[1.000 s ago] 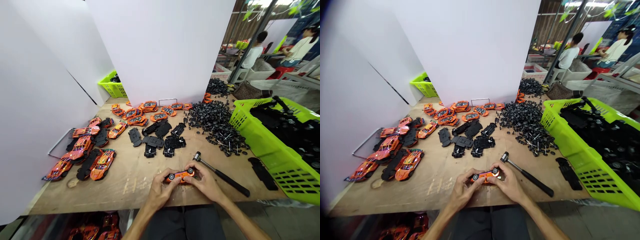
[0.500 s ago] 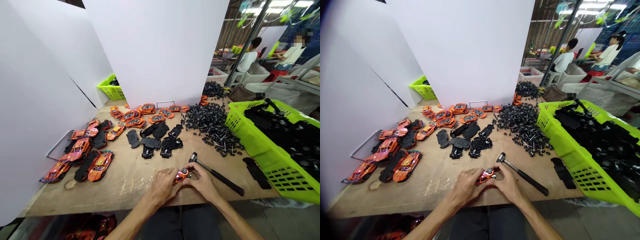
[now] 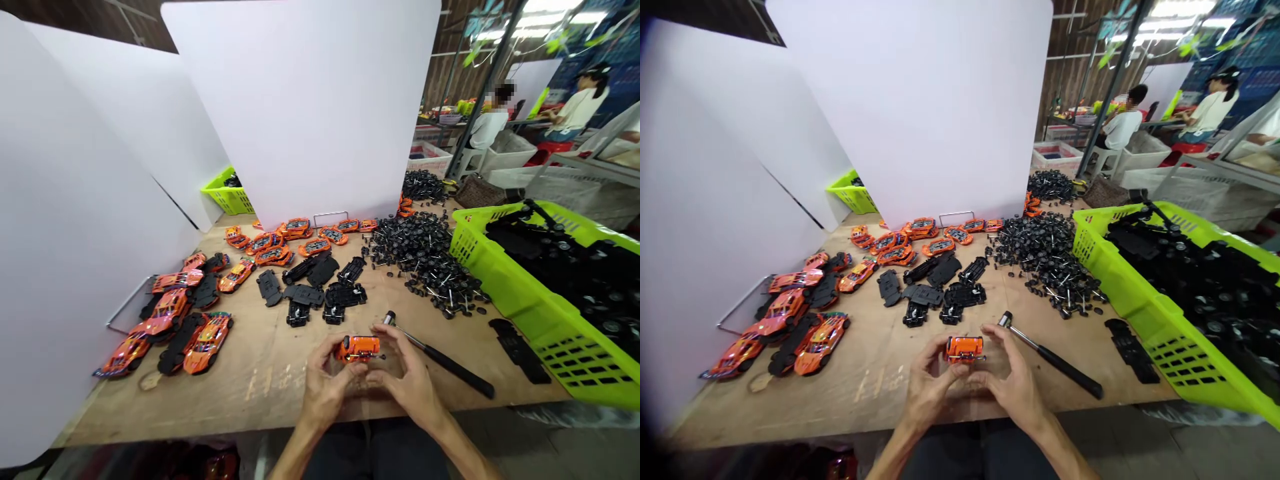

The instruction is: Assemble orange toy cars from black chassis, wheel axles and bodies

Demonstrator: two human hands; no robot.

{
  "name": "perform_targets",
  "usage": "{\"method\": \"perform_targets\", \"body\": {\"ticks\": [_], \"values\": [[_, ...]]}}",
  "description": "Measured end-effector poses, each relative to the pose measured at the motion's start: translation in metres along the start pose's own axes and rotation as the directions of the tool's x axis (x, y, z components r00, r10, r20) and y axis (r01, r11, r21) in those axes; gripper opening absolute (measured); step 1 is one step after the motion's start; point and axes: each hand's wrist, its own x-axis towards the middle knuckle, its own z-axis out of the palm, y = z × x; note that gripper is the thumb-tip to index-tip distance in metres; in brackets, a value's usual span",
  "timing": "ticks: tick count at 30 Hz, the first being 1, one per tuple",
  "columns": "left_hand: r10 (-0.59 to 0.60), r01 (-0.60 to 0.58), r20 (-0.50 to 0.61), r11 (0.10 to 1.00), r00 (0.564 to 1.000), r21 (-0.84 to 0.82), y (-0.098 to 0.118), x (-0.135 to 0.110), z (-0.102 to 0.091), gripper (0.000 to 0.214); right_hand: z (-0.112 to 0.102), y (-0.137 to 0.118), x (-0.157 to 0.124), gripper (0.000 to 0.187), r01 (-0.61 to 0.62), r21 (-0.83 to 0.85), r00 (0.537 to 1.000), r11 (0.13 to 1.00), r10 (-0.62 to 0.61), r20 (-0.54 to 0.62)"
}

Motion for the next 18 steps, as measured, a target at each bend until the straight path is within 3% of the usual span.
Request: {"method": "perform_targets", "body": {"ticks": [2, 4, 7, 10, 15, 18], "values": [[-0.122, 0.125, 0.026, 0.959, 0.992, -0.256, 0.002, -0.001, 0.006, 0.042, 0.006, 0.001, -0.001, 0.043, -0.001, -0.017, 0.999, 1.0, 0.0, -0.053], [-0.173, 0.187, 0.072, 0.924, 0.982, -0.333, 0.003, -0.001, 0.006, 0.043, 0.007, -0.001, 0.002, 0.03, 0.029, -0.1, 0.997, 0.995, -0.037, -0.074], [-0.126, 0.136, 0.097, 0.986, 0.987, -0.096, 0.003, -0.001, -0.002, 0.038, -0.003, -0.011, 0.012, 0.028, 0.152, -0.245, 0.987, 0.958, -0.131, 0.098], [-0.083, 0.068, 0.105, 0.988, 0.991, 0.142, 0.001, -0.001, -0.008, 0.028, -0.015, -0.019, 0.023, 0.026, 0.255, -0.283, 0.952, 0.925, -0.189, 0.243], [-0.154, 0.135, 0.152, 0.982, 0.976, 0.132, -0.013, -0.003, -0.009, 0.029, -0.017, -0.012, 0.028, 0.016, 0.099, -0.297, 0.973, 0.95, -0.03, 0.228], [-0.101, 0.075, 0.183, 0.987, 0.978, 0.145, -0.019, -0.005, -0.01, 0.025, -0.012, -0.001, 0.02, 0.015, 0.022, -0.256, 0.986, 0.966, 0.022, 0.166]]}}
